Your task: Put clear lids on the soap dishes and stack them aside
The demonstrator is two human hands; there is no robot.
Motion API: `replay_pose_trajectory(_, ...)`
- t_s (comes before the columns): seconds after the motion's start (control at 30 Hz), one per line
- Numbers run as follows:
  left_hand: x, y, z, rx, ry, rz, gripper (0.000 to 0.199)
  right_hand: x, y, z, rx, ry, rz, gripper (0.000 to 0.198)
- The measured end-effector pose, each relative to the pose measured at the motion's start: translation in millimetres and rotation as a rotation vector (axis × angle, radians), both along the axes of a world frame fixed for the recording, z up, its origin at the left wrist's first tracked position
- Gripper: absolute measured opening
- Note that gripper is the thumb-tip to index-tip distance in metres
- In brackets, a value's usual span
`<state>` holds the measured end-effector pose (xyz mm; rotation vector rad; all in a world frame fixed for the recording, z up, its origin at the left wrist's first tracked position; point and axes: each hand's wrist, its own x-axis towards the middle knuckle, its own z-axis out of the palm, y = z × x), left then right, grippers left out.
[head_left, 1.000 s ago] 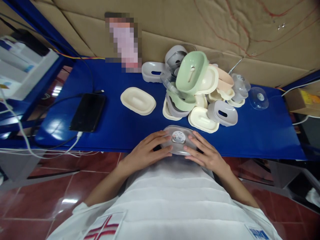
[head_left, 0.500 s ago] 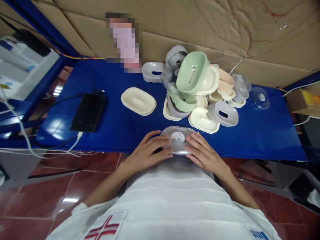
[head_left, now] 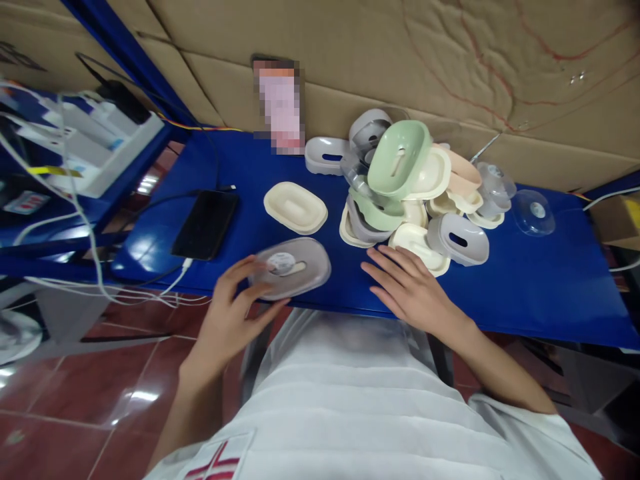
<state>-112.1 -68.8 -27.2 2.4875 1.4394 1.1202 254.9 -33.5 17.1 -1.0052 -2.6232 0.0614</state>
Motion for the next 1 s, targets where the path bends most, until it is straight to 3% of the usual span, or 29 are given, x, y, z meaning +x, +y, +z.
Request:
replay_pose_trajectory(0.17, -12.0, 0.7, -7.2, 0.073, 0.010, 0.323, 0.050, -75.5, 51.0, -6.7, 0.048, -0.150, 0.085, 0.052)
replay_pose_trajectory(0.3, 1.5, 14.6, -8.9, 0.063, -0.018, 0.401, 0.051, -126.1, 78.3, -19.5, 0.043, -0.198, 0.057, 0.059)
replay_pose_trajectory(0.4, 10.4, 27.7, -5.1, 0.012, 0.019, 0.429, 0.050, -133.8, 75.5, -25.0, 0.030, -0.204, 0.000, 0.060)
replay_pose_trajectory(0.57, 12.9, 57.3, -2.6, -0.087, 0.057, 0.395, 0.062, -101.1, 42.5, -29.2, -0.012, -0.138, 0.062, 0.045)
replay_pose_trajectory(0.7, 19.6, 74.2, -2.6, -0.169, 0.113, 0.379, 0.077, -67.3, 22.5, -25.1, -0.036, -0.093, 0.206, 0.045)
replay_pose_trajectory(0.77, 25.6, 71.7, -0.4, -0.142, 0.136, 0.321, 0.074, -50.0, 15.7, -21.6, -0.043, -0.047, 0.227, 0.047)
replay_pose_trajectory(0.87, 30.7, 55.4, 3.8, -0.126, 0.165, 0.024, 0.058, -17.5, 3.0, -19.2, -0.013, 0.056, 0.103, 0.051)
replay_pose_trajectory(0.93, 30.6, 41.7, 5.6, -0.145, 0.154, -0.159, 0.047, 9.4, -8.5, -21.4, 0.039, 0.114, -0.077, 0.051)
replay_pose_trajectory(1.0, 29.8, 30.0, 6.4, -0.160, 0.128, -0.240, 0.037, 37.9, -20.4, -27.1, 0.107, 0.139, -0.278, 0.051)
